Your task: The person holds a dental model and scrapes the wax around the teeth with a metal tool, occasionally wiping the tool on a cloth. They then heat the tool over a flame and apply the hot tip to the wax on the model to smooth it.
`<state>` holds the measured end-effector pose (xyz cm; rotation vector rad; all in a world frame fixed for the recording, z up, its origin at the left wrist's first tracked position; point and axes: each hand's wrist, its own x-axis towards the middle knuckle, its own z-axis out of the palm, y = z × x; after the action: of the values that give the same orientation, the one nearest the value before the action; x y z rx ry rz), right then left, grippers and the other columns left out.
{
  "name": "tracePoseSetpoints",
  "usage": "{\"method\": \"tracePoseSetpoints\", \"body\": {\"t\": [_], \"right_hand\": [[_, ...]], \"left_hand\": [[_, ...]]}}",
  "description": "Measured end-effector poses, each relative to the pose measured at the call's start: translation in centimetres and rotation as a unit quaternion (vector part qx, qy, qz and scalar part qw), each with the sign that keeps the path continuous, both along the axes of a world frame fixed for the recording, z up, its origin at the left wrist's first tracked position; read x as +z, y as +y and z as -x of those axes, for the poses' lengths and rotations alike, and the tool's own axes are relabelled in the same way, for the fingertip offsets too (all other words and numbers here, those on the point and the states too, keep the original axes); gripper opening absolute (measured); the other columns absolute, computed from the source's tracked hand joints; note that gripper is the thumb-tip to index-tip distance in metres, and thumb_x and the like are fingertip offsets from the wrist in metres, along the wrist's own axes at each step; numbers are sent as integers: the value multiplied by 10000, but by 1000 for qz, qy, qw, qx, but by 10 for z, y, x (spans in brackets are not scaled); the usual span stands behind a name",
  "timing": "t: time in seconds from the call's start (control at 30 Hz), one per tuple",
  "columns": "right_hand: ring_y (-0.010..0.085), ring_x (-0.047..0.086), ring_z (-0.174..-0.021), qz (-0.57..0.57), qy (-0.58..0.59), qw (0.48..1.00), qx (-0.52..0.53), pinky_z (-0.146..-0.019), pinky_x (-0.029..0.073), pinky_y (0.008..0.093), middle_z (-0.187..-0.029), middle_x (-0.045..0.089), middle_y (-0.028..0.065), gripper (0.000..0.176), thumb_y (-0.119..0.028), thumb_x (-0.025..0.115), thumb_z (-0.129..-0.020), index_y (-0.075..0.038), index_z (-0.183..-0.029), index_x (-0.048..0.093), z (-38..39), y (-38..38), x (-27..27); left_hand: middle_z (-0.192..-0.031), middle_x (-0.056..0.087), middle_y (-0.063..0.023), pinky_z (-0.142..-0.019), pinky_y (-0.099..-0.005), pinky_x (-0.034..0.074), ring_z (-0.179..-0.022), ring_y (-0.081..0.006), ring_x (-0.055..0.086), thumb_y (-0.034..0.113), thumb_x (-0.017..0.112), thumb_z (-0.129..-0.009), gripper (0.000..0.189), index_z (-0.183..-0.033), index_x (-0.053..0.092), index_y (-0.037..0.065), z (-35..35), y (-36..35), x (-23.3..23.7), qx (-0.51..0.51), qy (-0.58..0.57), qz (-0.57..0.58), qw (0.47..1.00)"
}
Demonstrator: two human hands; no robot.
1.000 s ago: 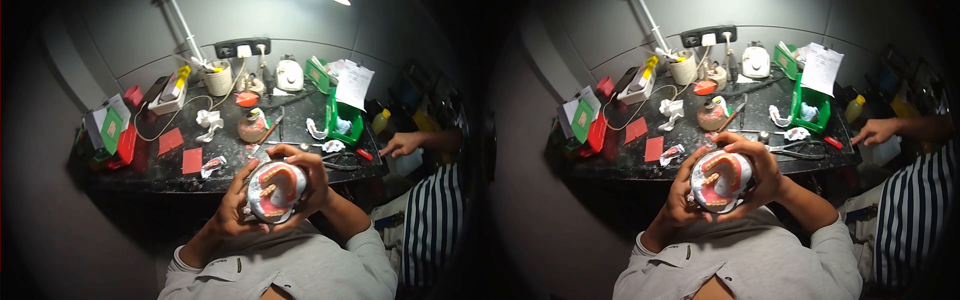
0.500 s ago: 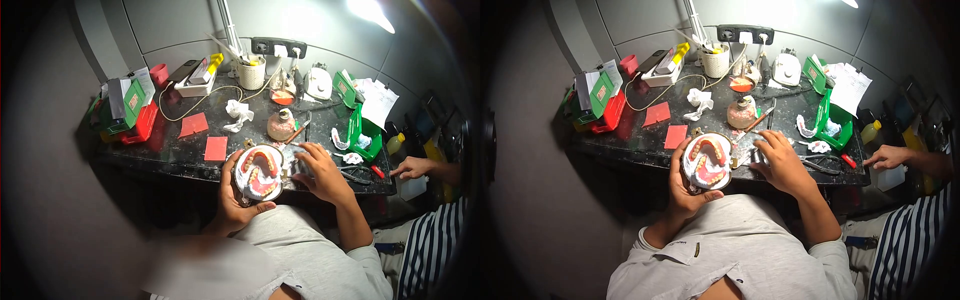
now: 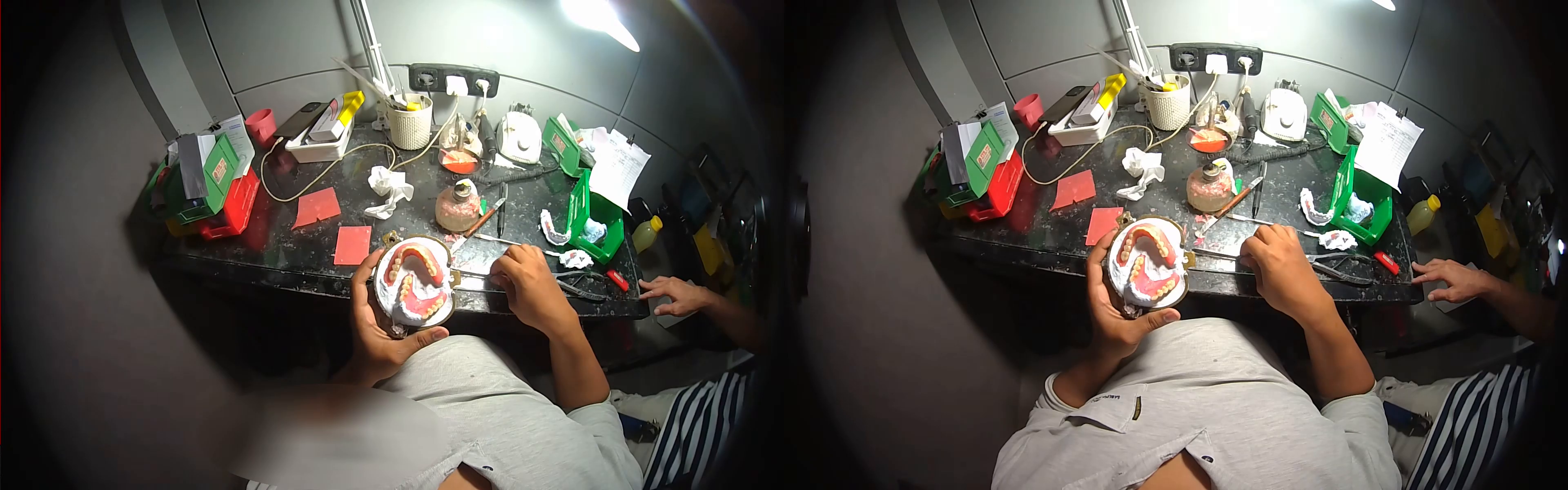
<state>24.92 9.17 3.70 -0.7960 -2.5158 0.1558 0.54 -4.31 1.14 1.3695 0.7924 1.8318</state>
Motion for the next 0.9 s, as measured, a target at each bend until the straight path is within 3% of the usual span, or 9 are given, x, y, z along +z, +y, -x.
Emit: {"method": "tracePoseSetpoints", "body": {"t": [0.13,0.23,0.3,0.43,0.5,0.63,0.73,0.9], "right_hand": [[321,593,-983,-16,8,1000,-3,-909,441,445,-962,611,95,157,22,758,-874,-65,-956,655,2,-3,2],[317,589,-962,-24,21,999,-5,-882,429,441,-958,599,96,174,34,754,-870,-66,-963,646,2,-6,7],[312,587,-939,-3,58,998,-12,-869,420,436,-964,597,100,188,51,748,-866,-68,-966,642,-1,-6,14],[318,627,-876,61,169,983,-30,-807,475,414,-929,625,120,147,63,741,-897,-22,-964,642,-7,2,18],[190,627,-811,66,227,971,-44,-734,501,316,-903,649,85,98,8,748,-954,4,-989,657,-14,8,17],[63,585,-866,269,402,875,-25,-797,472,233,-934,648,-20,84,-89,709,-1055,-23,-1057,656,-32,19,13],[56,594,-841,341,448,826,27,-768,481,222,-933,664,-9,121,-126,716,-1066,-22,-1079,656,-47,26,14],[91,642,-795,371,485,790,44,-760,527,243,-918,714,39,157,-156,748,-1047,-23,-1064,667,-61,31,16]], "left_hand": [[-1589,400,-241,-1233,-473,444,-1473,-315,487,4,980,-742,1230,-1644,145,49,-3,0,2,-3,-8,1,1000],[-1543,471,-204,-1210,-447,471,-1430,-290,530,87,1021,-705,1226,-1626,214,17,-5,0,2,18,-50,16,998],[-1579,418,-239,-1227,-469,450,-1473,-312,488,-11,972,-745,1223,-1644,145,48,0,1,-1,-6,-3,3,1000],[-1571,430,-232,-1221,-466,459,-1466,-306,495,-34,959,-750,1209,-1643,148,49,-3,6,-9,-13,-17,8,1000],[-1566,434,-224,-1217,-463,466,-1459,-301,503,-60,945,-754,1190,-1641,159,51,-4,10,-15,-16,-27,28,999],[-1564,432,-215,-1216,-451,471,-1458,-286,504,-80,933,-755,1171,-1635,170,37,-8,13,-17,-25,-5,43,999],[-1549,455,-211,-1216,-445,472,-1441,-280,522,-79,933,-755,1160,-1635,183,21,-11,13,-15,-29,-3,61,998],[-1559,481,-223,-1203,-463,489,-1427,-293,547,-89,938,-745,1133,-1629,233,-20,-15,17,-17,-29,16,98,995]]}}
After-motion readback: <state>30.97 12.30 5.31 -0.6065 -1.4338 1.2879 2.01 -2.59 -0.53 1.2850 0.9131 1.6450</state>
